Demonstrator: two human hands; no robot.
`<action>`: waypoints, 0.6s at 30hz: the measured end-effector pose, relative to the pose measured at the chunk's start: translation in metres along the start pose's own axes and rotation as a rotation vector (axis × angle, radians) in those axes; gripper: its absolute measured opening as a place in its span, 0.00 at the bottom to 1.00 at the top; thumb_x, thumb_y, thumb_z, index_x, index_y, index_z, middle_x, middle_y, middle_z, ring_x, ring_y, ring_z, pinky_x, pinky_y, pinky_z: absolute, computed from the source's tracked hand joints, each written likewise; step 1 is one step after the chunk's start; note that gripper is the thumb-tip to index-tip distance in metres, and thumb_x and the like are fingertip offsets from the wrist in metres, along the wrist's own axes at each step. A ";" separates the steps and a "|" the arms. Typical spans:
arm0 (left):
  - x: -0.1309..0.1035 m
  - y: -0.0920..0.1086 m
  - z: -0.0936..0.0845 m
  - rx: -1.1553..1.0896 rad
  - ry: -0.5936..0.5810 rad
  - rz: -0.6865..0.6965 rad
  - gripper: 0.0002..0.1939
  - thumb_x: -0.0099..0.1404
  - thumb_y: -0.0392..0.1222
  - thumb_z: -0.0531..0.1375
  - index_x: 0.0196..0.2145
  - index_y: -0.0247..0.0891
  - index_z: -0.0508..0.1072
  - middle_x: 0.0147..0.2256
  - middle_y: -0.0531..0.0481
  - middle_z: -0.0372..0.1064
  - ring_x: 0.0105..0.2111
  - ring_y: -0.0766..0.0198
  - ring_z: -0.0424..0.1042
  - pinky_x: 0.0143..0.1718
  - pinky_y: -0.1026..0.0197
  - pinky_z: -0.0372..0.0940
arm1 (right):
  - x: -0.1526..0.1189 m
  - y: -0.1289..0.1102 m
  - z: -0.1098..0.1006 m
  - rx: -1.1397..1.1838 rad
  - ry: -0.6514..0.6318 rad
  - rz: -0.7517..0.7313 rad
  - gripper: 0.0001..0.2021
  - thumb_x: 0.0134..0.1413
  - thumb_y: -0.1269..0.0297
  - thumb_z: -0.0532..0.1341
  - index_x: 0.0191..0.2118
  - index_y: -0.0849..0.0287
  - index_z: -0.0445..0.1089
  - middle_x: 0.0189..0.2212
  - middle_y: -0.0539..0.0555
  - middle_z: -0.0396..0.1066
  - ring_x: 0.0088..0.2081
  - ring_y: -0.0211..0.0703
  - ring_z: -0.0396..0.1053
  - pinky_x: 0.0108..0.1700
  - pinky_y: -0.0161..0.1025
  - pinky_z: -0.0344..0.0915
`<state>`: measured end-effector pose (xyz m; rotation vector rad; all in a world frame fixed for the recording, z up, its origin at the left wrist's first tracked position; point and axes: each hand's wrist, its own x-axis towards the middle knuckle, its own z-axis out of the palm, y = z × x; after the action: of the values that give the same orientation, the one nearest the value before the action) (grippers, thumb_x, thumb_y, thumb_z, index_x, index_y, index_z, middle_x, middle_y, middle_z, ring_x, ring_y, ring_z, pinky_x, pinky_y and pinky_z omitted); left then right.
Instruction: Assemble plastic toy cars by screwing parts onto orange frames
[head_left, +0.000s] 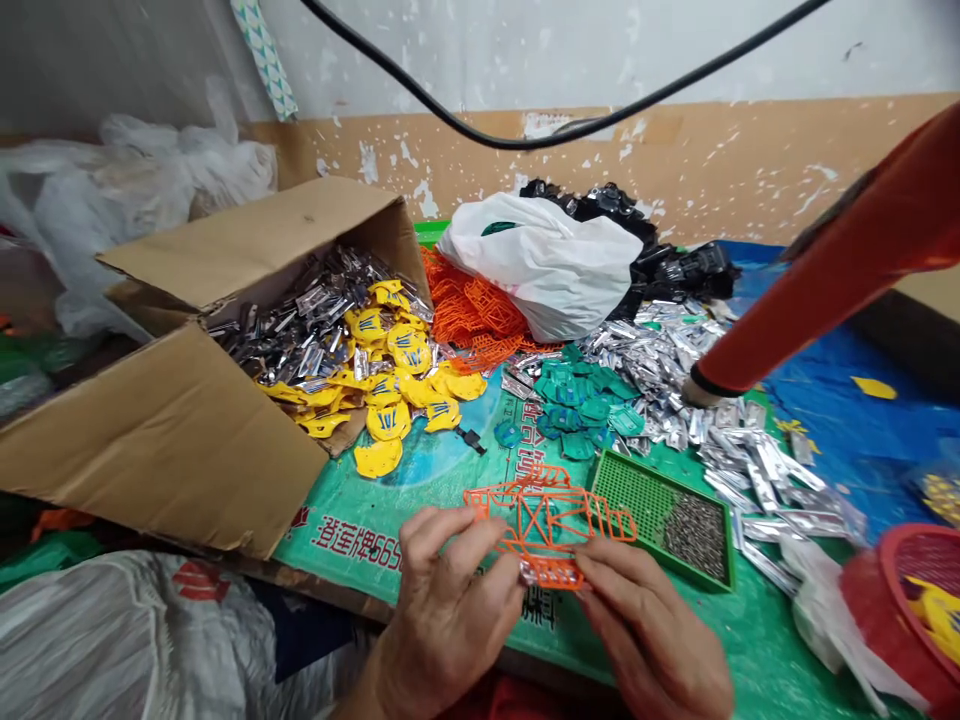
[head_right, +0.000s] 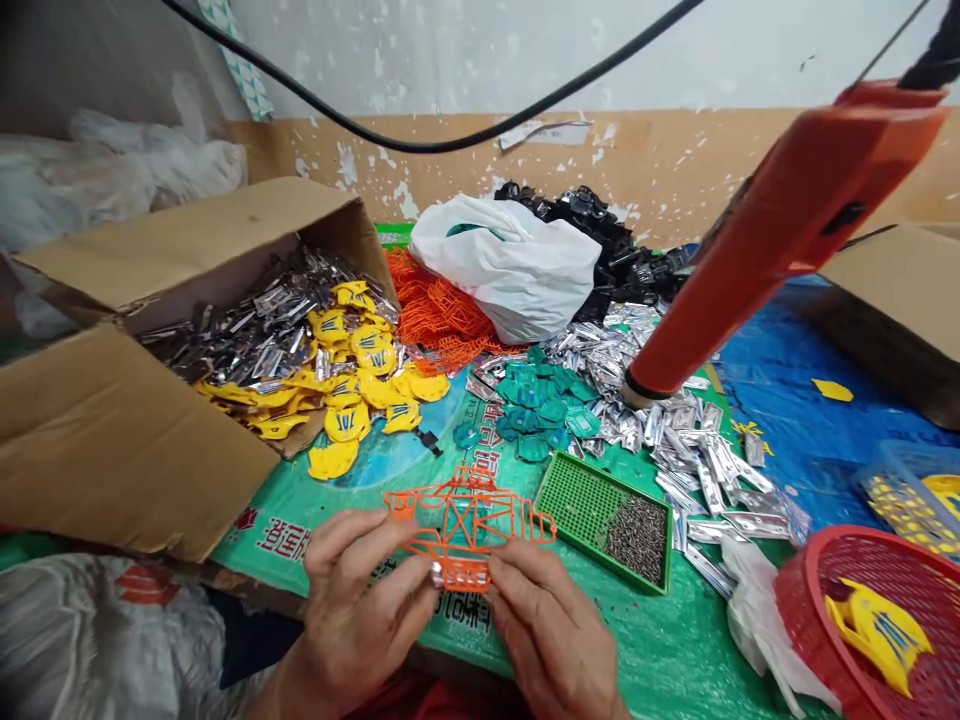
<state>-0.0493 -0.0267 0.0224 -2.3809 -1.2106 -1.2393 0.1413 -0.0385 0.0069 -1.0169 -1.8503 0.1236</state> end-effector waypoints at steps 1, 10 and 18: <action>-0.001 0.000 0.001 -0.008 -0.007 0.000 0.08 0.58 0.30 0.62 0.36 0.39 0.71 0.38 0.47 0.72 0.45 0.55 0.62 0.49 0.50 0.59 | -0.003 0.000 0.002 0.002 0.003 0.001 0.12 0.58 0.71 0.57 0.47 0.55 0.70 0.35 0.57 0.74 0.36 0.41 0.75 0.35 0.33 0.75; 0.002 -0.002 0.003 -0.191 -0.039 0.000 0.09 0.60 0.26 0.58 0.35 0.38 0.71 0.36 0.52 0.77 0.42 0.60 0.65 0.46 0.54 0.60 | -0.009 0.002 0.005 -0.015 -0.007 0.020 0.13 0.57 0.72 0.58 0.47 0.54 0.70 0.36 0.55 0.75 0.37 0.42 0.76 0.35 0.34 0.75; 0.004 -0.002 0.003 -0.306 -0.042 -0.074 0.13 0.59 0.24 0.58 0.40 0.36 0.71 0.33 0.50 0.75 0.37 0.61 0.66 0.42 0.55 0.61 | 0.002 0.001 0.002 -0.076 -0.022 -0.076 0.07 0.60 0.71 0.56 0.39 0.62 0.71 0.34 0.57 0.74 0.36 0.36 0.75 0.39 0.27 0.72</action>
<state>-0.0477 -0.0217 0.0233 -2.6067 -1.2064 -1.5008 0.1395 -0.0359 0.0064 -0.9993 -1.9234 0.0192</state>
